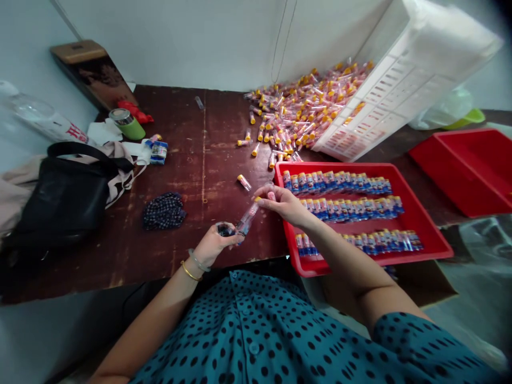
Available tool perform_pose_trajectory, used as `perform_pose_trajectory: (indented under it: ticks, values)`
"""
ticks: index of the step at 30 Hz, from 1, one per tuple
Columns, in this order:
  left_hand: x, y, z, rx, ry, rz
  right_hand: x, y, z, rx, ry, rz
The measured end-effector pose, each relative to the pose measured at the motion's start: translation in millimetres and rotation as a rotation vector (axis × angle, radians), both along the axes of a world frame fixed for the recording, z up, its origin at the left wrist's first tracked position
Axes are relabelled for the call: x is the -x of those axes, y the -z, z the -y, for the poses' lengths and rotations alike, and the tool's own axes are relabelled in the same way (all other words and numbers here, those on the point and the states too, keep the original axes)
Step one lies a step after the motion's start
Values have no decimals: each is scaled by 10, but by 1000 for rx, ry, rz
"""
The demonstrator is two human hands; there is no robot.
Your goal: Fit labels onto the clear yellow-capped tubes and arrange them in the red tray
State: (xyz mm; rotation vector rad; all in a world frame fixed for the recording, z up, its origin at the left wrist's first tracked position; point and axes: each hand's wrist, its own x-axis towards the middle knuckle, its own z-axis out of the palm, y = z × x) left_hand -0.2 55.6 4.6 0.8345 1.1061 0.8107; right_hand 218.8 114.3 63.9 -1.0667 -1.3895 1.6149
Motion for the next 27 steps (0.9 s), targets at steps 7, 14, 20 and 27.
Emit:
perform_pose_trajectory:
  ticks: [7,14,20,27]
  values:
    - [5,-3,3,-11,33,35,-94,93,-56,-3,28,19]
    - [-48,-13,-20,-54,51,38,-129,82,-58,166,31,-173]
    - [-30,22,-15,-52,29,121,-136,183,-56,170,14,-142]
    - [-45,-2,-25,-47,70,89,-148,139,-76,244,25,-188]
